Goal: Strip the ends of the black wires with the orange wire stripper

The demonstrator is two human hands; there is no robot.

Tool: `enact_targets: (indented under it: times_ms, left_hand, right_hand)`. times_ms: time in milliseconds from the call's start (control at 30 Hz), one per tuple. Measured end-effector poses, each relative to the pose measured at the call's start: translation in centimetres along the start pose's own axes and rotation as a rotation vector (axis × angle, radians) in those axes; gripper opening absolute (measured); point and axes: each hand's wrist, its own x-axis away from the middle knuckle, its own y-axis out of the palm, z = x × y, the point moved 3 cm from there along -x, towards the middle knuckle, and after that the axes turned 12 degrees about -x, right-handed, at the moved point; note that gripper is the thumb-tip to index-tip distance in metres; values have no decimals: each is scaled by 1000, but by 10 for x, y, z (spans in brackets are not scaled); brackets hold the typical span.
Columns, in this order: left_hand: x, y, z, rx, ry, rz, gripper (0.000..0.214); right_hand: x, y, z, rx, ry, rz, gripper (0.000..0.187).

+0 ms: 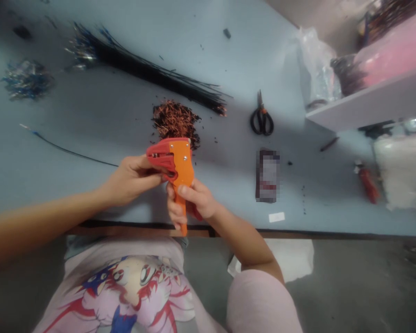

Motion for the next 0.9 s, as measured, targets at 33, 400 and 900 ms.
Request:
enact_targets:
  times_ms: [33,400,900]
  left_hand:
    - [0,0,0,1,1,0,8]
    - [-13,-23,-7,-551,85,181,11]
    - [-23,-45,-19,-950,-44,92,11]
  right_hand:
    - [0,0,0,12,1,10,48]
    - [-4,-8,-33,-36,-171,231,40]
    - [30,-38,-77,566,-236,616,54]
